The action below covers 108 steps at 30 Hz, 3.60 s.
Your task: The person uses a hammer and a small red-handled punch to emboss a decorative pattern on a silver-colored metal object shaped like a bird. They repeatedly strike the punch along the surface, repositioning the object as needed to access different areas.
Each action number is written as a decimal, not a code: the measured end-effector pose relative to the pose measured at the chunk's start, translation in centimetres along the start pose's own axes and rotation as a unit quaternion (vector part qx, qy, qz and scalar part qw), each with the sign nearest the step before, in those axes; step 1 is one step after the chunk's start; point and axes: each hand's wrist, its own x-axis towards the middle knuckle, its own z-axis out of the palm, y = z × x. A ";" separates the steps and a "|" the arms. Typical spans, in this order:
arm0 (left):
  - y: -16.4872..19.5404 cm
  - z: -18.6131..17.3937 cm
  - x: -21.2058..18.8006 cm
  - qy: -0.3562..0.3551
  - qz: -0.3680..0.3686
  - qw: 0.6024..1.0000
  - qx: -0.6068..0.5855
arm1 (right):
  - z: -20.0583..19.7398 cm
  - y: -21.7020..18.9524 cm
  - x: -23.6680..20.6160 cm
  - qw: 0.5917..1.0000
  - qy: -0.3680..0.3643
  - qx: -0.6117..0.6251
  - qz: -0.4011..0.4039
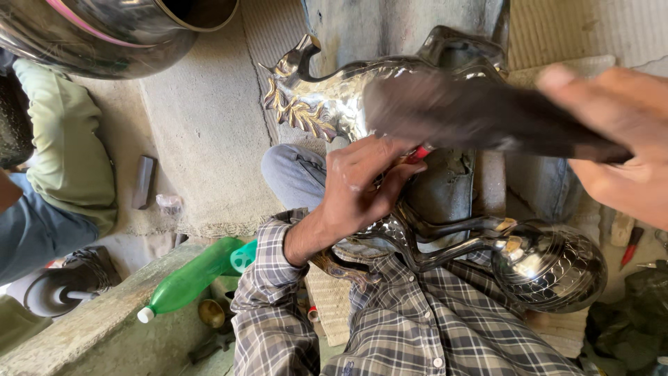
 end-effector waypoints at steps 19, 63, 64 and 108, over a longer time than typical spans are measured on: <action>-0.3 0.1 -0.1 0.014 0.016 0.999 0.029 | -2.4 -3.4 2.9 0.970 -0.047 -0.225 -0.080; -1.0 -0.7 -0.3 -0.013 0.024 0.998 -0.050 | -2.6 -7.4 3.0 0.966 0.095 0.211 0.111; -1.1 -0.7 -0.4 -0.013 0.038 0.997 -0.070 | -2.7 -7.6 3.1 0.996 0.045 0.065 0.040; -1.6 -0.8 0.6 -0.019 -0.020 0.999 -0.027 | -1.5 -3.4 2.6 0.990 0.111 0.030 -0.083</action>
